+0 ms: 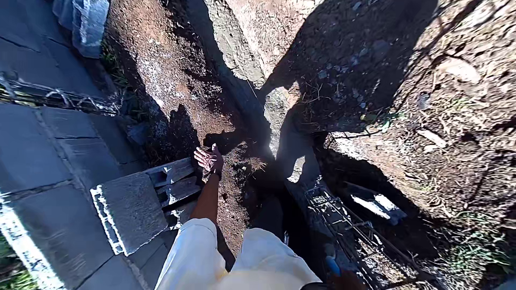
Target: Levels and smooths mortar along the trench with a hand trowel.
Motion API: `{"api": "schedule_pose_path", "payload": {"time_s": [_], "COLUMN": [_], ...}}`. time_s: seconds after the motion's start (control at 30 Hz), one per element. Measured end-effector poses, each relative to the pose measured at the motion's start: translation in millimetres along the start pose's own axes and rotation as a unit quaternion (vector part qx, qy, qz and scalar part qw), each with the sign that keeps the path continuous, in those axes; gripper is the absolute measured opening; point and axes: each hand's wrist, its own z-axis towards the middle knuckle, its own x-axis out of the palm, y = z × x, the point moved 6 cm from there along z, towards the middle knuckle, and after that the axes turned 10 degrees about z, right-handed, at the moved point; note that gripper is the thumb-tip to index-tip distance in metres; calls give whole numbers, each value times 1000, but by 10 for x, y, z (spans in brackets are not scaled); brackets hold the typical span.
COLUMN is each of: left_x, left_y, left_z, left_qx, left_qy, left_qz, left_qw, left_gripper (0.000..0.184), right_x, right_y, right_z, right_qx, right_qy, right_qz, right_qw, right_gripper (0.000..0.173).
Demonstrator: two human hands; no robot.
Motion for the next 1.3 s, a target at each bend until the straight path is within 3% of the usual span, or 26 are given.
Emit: {"api": "schedule_pose_path", "payload": {"time_s": [0.33,0.53,0.67,1.0,1.3], "left_x": [514,547,602,723,732], "left_y": [27,127,1,146,76], "left_z": [131,263,330,395,393], "left_qx": [22,31,28,11,20], "left_qy": [-3,-50,-55,-52,-59], "left_qz": [16,42,60,69,68], "left_qw": [1000,997,996,996,996], "left_gripper": [104,103,100,106,106], "right_x": [112,160,21,-29,-130], "right_y": [944,1724,2129,1953,2414], "right_z": [335,649,700,341,330], "right_qx": [-21,-86,-118,-111,-116], "right_qy": [47,1,-22,-19,11], "right_qz": [4,48,83,46,39], "right_qw": [999,995,989,993,992], "right_gripper": [58,47,50,46,45]}}
